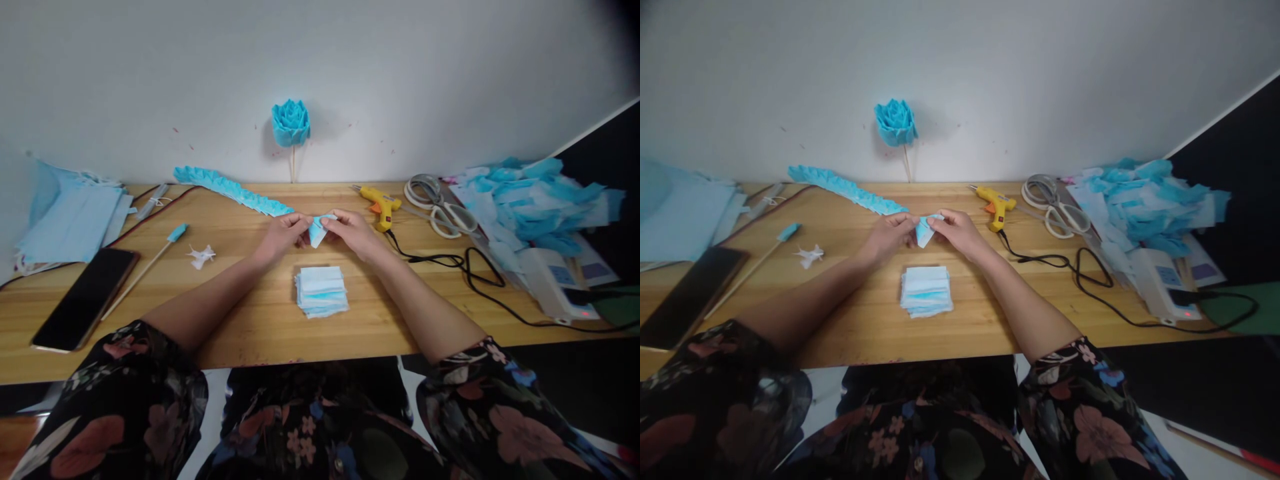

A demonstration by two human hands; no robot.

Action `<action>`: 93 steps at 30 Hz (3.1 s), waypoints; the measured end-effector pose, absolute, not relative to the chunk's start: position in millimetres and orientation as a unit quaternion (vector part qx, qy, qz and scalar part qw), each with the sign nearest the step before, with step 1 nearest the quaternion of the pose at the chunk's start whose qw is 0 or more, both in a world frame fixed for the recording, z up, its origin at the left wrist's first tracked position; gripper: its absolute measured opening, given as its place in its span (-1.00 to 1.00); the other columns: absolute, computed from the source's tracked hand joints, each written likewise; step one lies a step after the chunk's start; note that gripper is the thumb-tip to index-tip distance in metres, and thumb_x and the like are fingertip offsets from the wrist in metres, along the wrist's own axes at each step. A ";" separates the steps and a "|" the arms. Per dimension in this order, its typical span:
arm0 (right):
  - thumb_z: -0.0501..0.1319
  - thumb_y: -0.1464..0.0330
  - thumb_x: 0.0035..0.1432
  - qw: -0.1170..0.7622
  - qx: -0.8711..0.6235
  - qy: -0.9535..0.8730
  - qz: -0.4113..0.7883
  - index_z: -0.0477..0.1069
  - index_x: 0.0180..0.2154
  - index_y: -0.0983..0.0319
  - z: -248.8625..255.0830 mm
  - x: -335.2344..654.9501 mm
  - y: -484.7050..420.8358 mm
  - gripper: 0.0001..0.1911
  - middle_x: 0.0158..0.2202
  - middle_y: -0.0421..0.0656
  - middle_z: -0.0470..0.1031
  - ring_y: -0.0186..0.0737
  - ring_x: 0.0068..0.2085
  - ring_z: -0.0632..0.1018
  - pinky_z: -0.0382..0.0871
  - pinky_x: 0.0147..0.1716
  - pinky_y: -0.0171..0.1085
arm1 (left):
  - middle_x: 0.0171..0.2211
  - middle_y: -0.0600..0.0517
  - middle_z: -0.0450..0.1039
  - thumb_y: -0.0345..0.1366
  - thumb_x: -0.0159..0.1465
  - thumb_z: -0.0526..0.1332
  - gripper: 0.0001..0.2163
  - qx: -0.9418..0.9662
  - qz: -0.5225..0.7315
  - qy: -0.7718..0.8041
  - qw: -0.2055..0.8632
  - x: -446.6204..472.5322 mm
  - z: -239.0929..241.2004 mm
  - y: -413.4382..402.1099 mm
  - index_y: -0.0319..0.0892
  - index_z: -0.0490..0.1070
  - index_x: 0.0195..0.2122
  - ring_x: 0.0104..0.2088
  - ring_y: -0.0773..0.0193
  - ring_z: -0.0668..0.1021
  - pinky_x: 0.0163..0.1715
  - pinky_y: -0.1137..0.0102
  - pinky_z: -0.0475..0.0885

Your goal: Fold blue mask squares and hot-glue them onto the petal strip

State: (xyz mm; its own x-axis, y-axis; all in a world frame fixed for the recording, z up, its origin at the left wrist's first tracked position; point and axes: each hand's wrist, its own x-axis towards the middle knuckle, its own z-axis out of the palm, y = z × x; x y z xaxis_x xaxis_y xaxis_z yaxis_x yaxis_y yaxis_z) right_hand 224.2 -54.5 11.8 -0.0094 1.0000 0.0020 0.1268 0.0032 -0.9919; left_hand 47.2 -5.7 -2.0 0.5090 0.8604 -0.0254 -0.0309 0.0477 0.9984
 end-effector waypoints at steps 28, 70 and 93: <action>0.40 0.06 -0.01 0.410 -0.504 -0.596 0.472 0.49 -0.35 0.20 10.0 226.1 -56.1 -0.64 -0.41 -0.25 0.49 -0.27 -0.36 0.42 0.27 -0.29 -0.26 | -0.64 0.13 0.36 -0.13 0.27 0.26 -0.72 0.643 0.387 0.362 0.553 46.4 2.2 -9.5 -0.18 0.38 -0.52 -0.62 0.45 0.38 -0.56 0.50 0.30; 0.24 0.12 0.09 0.449 -0.517 -0.581 0.440 0.32 -0.46 0.21 8.9 227.0 -53.3 -0.70 -0.51 -0.30 0.28 -0.34 -0.43 0.28 0.12 -0.37 -0.29 | -0.57 0.05 0.45 -0.02 0.34 0.21 -0.61 0.646 0.369 0.334 0.579 45.2 1.2 -7.5 -0.22 0.39 -0.50 -0.59 0.44 0.44 -0.56 0.52 0.37; 0.25 -0.07 0.13 0.456 -0.525 -0.569 0.439 0.29 -0.52 0.19 10.0 224.9 -53.8 -0.51 -0.54 -0.29 0.26 -0.34 -0.46 0.27 0.14 -0.42 -0.30 | -0.58 0.10 0.45 -0.15 0.26 0.31 -0.75 0.627 0.351 0.360 0.595 46.7 0.1 -6.2 -0.20 0.40 -0.43 -0.61 0.46 0.41 -0.56 0.52 0.34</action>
State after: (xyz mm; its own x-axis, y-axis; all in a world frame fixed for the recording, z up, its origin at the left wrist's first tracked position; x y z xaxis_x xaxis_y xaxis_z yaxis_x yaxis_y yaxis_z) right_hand 224.9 -53.8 10.0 -0.0327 0.9978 0.0579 0.1970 0.0632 -0.9784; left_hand 46.7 -6.2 0.1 0.4935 0.8697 0.0119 0.0333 -0.0326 0.9989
